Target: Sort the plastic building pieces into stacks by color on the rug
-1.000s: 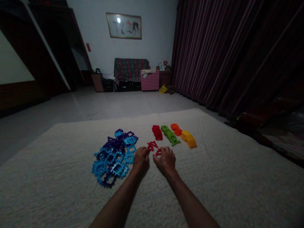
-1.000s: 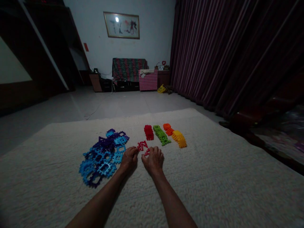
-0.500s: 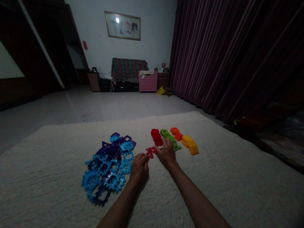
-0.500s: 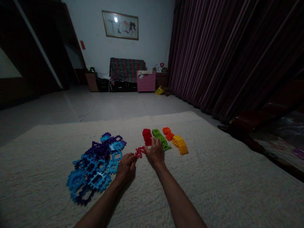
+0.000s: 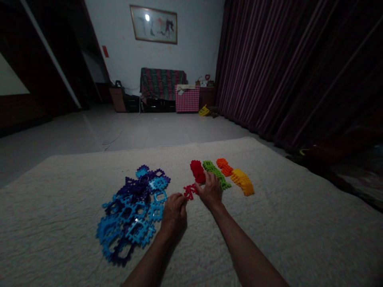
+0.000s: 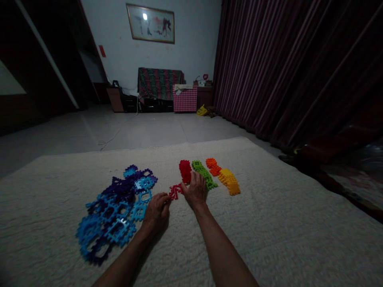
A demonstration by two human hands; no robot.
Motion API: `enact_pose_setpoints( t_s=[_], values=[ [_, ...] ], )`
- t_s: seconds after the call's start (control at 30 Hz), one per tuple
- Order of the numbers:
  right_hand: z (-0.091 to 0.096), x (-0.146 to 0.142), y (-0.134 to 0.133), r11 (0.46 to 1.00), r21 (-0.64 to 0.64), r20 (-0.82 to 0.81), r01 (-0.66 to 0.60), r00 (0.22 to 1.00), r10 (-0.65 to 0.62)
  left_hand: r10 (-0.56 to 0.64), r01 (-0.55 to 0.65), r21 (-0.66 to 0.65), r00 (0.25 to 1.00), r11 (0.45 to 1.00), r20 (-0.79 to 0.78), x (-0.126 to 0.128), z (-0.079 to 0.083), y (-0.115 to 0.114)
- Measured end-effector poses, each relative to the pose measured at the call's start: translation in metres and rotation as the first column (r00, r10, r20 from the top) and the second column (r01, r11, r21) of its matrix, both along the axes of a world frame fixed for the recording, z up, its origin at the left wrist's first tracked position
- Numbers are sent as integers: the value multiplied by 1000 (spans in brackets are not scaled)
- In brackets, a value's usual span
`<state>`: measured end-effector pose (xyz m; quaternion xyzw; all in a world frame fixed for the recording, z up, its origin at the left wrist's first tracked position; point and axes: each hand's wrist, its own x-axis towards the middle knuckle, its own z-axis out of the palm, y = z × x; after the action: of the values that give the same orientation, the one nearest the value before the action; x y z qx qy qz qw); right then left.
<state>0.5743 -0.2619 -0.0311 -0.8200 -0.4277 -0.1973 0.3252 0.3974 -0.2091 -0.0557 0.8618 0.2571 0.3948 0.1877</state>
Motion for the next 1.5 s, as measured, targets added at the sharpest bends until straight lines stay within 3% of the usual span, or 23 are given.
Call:
enact_pose_setpoints(
  t_s=[0.13,0.3,0.5,0.63,1.0,1.13,1.3,1.5],
  values=[
    [-1,0,0,996,84,-24,-36,999,38,-10,10,9,1000,1000,11,0,-3,2],
    [0,-7,-7,944,157,-82,-289,949,304,-2,1,17,999,1000,39,1,-4,2],
    [2,-27,-21,848,-47,-48,-528,849,526,-8,10,-52,999,999,34,1,-1,2],
    [4,-33,-26,825,-158,-11,-543,836,549,-21,22,-46,1000,999,8,1,2,2],
    [5,-33,-24,795,-148,-1,-588,804,594,-31,34,48,998,998,-63,5,2,3],
    [6,-34,-24,802,-111,-16,-587,808,589,-21,25,67,999,997,-49,7,-2,3],
    [3,-31,-19,794,-40,-63,-607,794,604,16,-14,-44,999,999,35,9,-1,5],
    [-2,-27,-15,800,177,-177,-574,781,599,30,-4,-163,987,987,158,10,-2,10]
  ],
)
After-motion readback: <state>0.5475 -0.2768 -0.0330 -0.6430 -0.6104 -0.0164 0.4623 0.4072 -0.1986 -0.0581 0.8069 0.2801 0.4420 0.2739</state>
